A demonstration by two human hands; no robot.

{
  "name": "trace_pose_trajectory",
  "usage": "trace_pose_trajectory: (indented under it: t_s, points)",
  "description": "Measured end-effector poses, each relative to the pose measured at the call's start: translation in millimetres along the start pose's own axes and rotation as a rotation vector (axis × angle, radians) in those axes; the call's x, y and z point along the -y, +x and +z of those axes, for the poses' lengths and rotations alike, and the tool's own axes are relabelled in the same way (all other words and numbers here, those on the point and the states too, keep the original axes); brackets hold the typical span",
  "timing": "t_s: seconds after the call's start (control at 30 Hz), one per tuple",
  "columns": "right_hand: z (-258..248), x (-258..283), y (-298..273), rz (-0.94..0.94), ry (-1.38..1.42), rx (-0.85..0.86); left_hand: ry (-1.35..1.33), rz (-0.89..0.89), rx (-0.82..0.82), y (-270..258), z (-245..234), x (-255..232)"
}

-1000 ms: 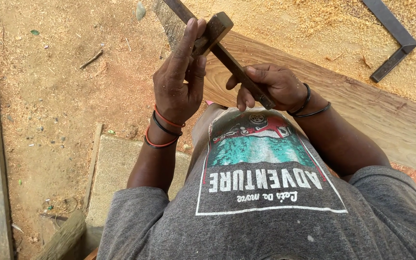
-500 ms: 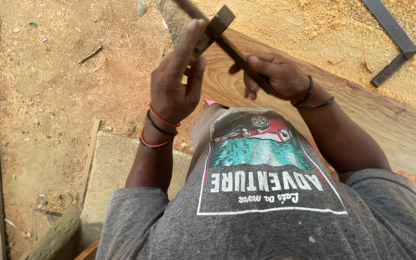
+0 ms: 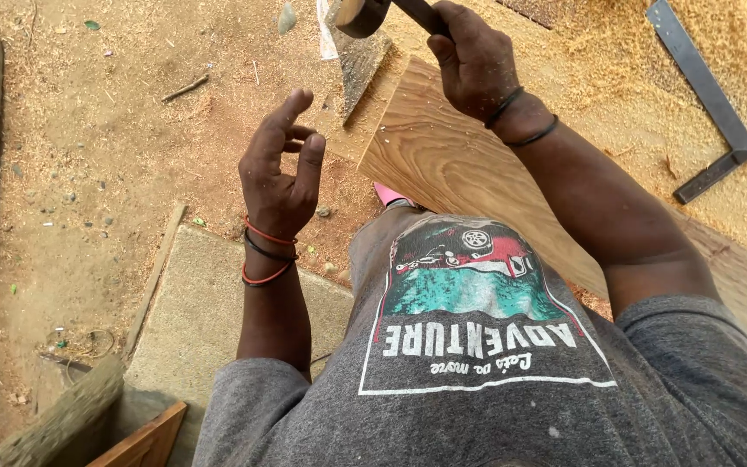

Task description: Marking lines on a wooden plank using a marking gauge and a try square.

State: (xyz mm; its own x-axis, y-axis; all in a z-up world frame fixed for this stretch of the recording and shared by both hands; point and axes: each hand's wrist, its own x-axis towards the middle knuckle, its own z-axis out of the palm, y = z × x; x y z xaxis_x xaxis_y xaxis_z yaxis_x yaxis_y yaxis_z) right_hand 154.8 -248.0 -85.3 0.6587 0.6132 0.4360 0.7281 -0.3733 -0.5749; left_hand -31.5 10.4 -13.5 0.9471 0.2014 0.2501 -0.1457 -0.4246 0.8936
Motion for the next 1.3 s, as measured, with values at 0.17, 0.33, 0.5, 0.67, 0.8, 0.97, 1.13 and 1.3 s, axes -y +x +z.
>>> trace_pose_trajectory:
  t_s: [0.17, 0.33, 0.5, 0.67, 0.8, 0.97, 1.13, 1.3]
  points:
    - [43, -44, -3, 0.382, -0.241, 0.44, -0.005, -0.073, -0.024, -11, -3, 4]
    - [28, -35, 1, 0.228, -0.211, 0.256, 0.0, -0.094, -0.04, -14, -8, 9]
    - [6, -7, 8, 0.007, -0.028, -0.079, 0.004, -0.11, -0.032, -10, -7, 13]
    - [45, -50, -5, 0.156, -0.223, 0.272, -0.038, -0.107, -0.013, -5, 2, 7]
    - [39, -47, 2, 0.298, -0.318, 0.467, -0.041, -0.105, -0.003, -8, 2, 9]
    - [23, -36, 2, -0.062, -0.154, -0.008, -0.036, -0.152, -0.024, -16, -1, 17]
    - [43, -51, 13, 0.366, -0.207, 0.418, -0.054, -0.183, -0.019, -16, 7, 21]
    - [34, -61, 5, 0.162, -0.232, 0.285, -0.056, -0.178, 0.008, -13, 11, 18]
